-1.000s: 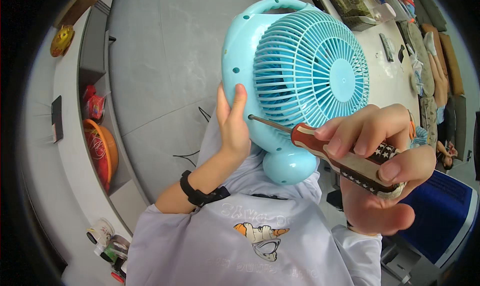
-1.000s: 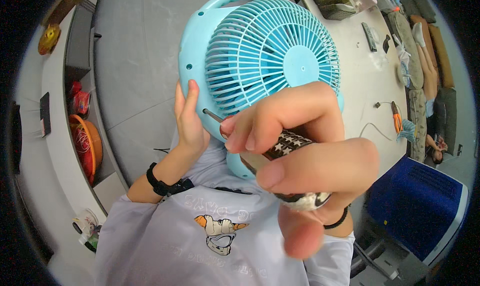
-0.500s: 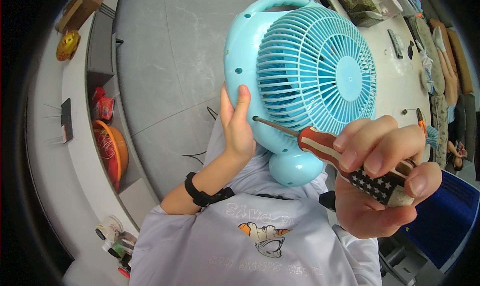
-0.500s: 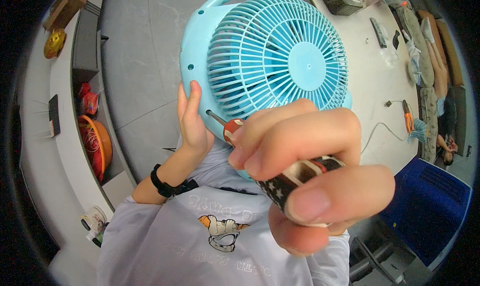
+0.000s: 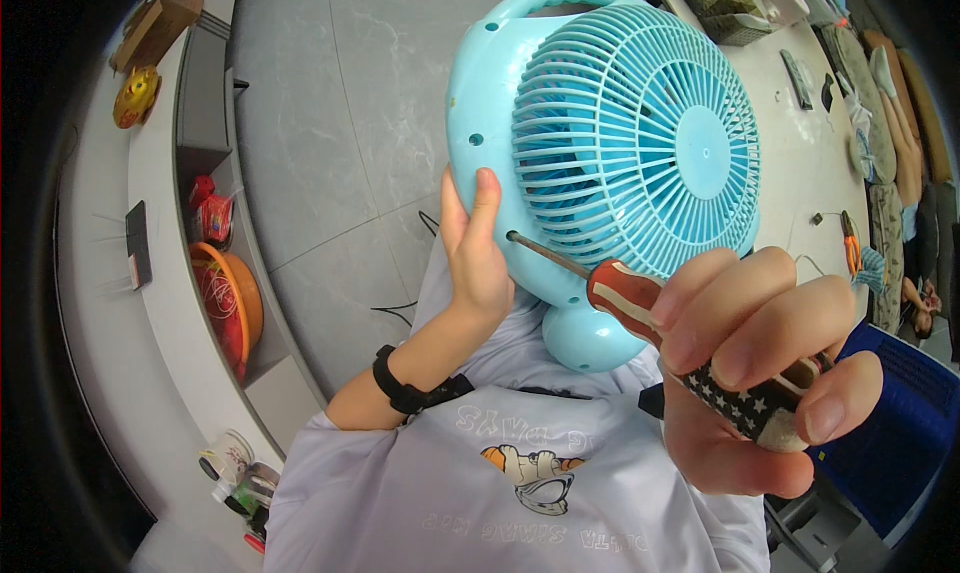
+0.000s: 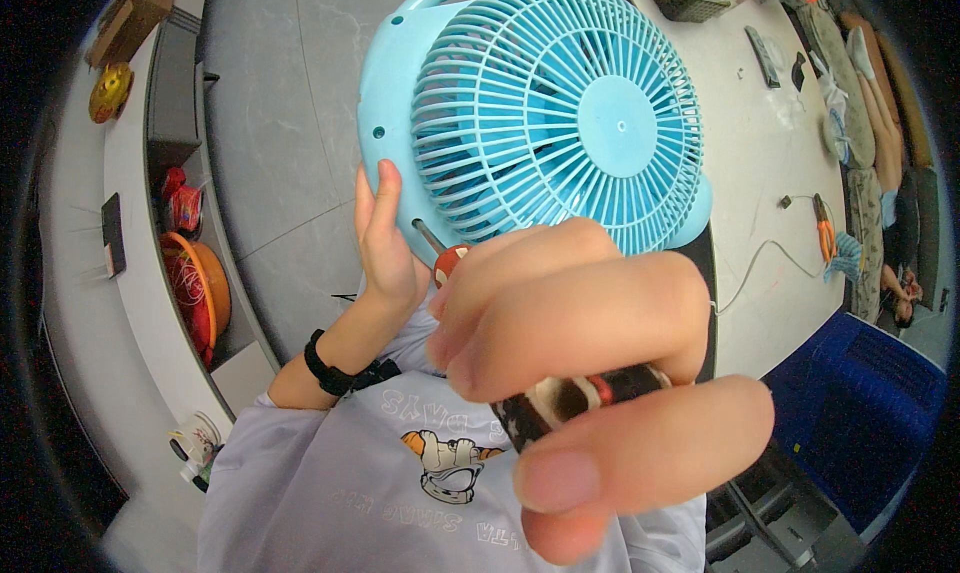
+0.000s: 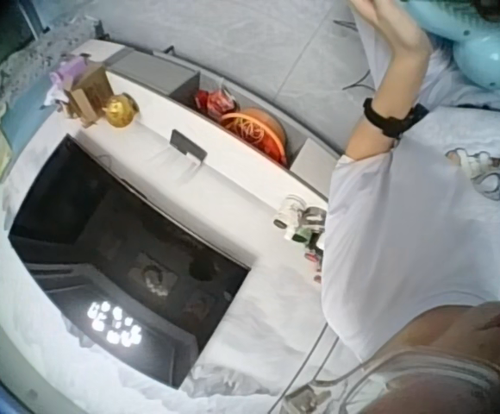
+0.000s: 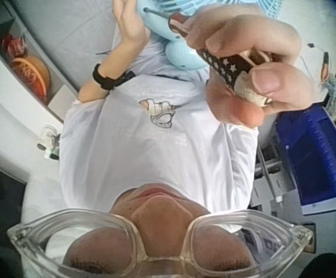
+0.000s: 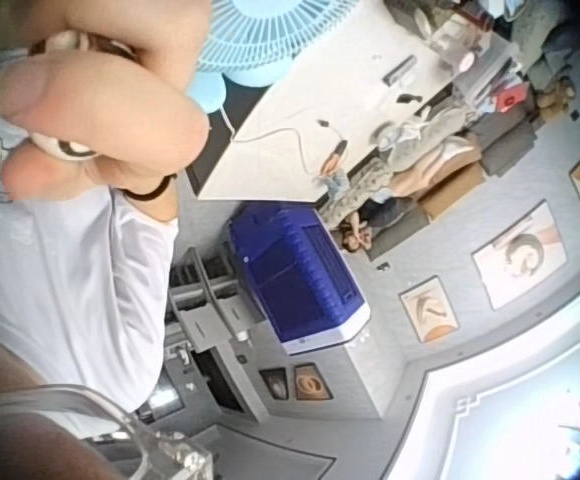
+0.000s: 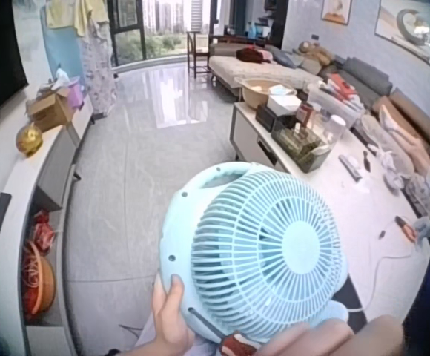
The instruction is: Using a screwdriver to repair or assemble a small blue electric fan.
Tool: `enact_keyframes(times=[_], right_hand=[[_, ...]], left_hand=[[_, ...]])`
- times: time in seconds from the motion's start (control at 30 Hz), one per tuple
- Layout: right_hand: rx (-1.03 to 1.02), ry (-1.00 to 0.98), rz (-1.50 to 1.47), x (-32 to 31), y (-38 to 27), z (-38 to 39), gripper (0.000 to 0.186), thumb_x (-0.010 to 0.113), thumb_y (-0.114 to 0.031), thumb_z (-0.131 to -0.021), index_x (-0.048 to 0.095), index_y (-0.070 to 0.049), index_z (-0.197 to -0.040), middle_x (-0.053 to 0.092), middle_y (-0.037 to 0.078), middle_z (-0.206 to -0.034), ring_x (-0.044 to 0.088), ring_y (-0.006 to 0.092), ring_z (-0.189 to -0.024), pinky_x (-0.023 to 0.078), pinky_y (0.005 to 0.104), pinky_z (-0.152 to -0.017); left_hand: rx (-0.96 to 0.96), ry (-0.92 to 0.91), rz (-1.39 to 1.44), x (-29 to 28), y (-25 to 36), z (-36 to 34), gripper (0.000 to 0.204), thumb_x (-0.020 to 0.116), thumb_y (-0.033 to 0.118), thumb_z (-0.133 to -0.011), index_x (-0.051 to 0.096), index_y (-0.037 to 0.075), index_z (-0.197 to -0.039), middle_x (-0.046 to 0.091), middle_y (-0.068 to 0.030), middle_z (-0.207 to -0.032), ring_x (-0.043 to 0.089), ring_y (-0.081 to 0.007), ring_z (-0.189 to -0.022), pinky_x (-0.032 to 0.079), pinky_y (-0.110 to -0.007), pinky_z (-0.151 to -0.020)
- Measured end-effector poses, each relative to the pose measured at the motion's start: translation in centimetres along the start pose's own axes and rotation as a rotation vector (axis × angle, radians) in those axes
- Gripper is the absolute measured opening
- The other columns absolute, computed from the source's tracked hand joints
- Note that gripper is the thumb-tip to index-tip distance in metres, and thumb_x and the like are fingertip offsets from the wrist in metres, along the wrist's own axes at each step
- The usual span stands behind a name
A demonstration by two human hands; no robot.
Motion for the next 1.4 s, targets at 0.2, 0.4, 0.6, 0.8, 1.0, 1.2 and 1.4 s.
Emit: enact_keyframes(times=[0.2,0.4,0.6,0.8,1.0,1.2,1.4], right_hand=[[0.027,-0.184,0.050,-0.7,0.6,-1.6,0.049,0.070,-0.050,-0.096,0.046,-0.018,-0.124,0.052,0.008,-0.104,0.063,0.0231,-0.082,0.057,0.0406,-0.077],[-0.113,0.004,-0.110,-0.5,1.3,-1.3,0.055,0.070,-0.057,-0.094,0.046,-0.018,-0.125,0.046,0.012,-0.114,0.062,0.0234,-0.082,0.062,0.0386,-0.063],[-0.089,-0.221,-0.040,-1.0,1.3,-1.9,0.040,0.063,-0.045,-0.101,0.045,-0.016,-0.123,0.048,0.012,-0.114,0.061,0.0237,-0.084,0.059,0.0391,-0.069],[-0.011,0.007,-0.097,0.6,0.5,-0.9,0.038,0.067,-0.042,-0.100,0.047,-0.020,-0.123,0.050,0.011,-0.114,0.063,0.0235,-0.078,0.054,0.0417,-0.075],[-0.009,-0.098,0.199,0.3,0.4,-1.8,0.024,0.061,-0.041,-0.104,0.052,-0.024,-0.118,0.049,0.007,-0.112,0.060,0.0216,-0.082,0.054,0.0427,-0.082],[-0.005,-0.068,-0.010,0.4,0.0,-1.0,0.023,0.059,-0.042,-0.105,0.056,-0.021,-0.098,0.048,0.005,-0.103,0.057,0.0206,-0.086,0.055,0.0402,-0.082],[0.006,-0.272,0.196,-0.5,-0.5,-2.3,0.021,0.067,-0.045,-0.099,0.059,-0.025,-0.101,0.051,0.007,-0.107,0.059,0.0241,-0.089,0.056,0.0387,-0.081]], left_hand=[[-0.007,-0.015,0.018,-0.4,0.0,0.0,0.043,0.041,0.033,-0.113,0.039,0.006,-0.146,0.056,-0.0156,-0.139,0.062,-0.0265,-0.124,0.055,-0.043,-0.102],[-0.001,-0.017,0.042,-0.2,-0.2,-0.1,0.042,0.044,0.031,-0.113,0.040,0.005,-0.145,0.056,-0.0140,-0.138,0.060,-0.0235,-0.123,0.052,-0.041,-0.103],[-0.040,0.017,0.088,0.2,0.0,0.1,0.039,0.046,0.027,-0.112,0.042,0.003,-0.143,0.056,-0.0130,-0.137,0.058,-0.0200,-0.123,0.049,-0.037,-0.105],[0.002,-0.002,-0.009,-0.8,-0.2,-0.3,0.043,0.043,0.036,-0.112,0.041,0.007,-0.144,0.059,-0.0161,-0.133,0.065,-0.0261,-0.117,0.058,-0.042,-0.096],[-0.060,-0.015,-0.010,-1.0,-0.7,-0.2,0.042,0.041,0.035,-0.113,0.040,0.007,-0.144,0.059,-0.0163,-0.133,0.066,-0.0262,-0.116,0.059,-0.041,-0.094],[-0.008,-0.033,-0.006,-0.8,-0.6,-0.4,0.042,0.042,0.036,-0.113,0.040,0.008,-0.144,0.058,-0.0148,-0.134,0.065,-0.0258,-0.117,0.060,-0.041,-0.093],[-0.028,-0.016,0.017,-0.5,-0.4,-0.3,0.043,0.044,0.037,-0.112,0.040,0.008,-0.144,0.059,-0.0134,-0.134,0.064,-0.0250,-0.118,0.059,-0.044,-0.094]])
Point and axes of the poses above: each hand's wrist, its own z-axis away from the middle knuckle, its own x-axis out of the palm, y = z × x, the point moved 4 cm from there along -z, towards the middle knuckle
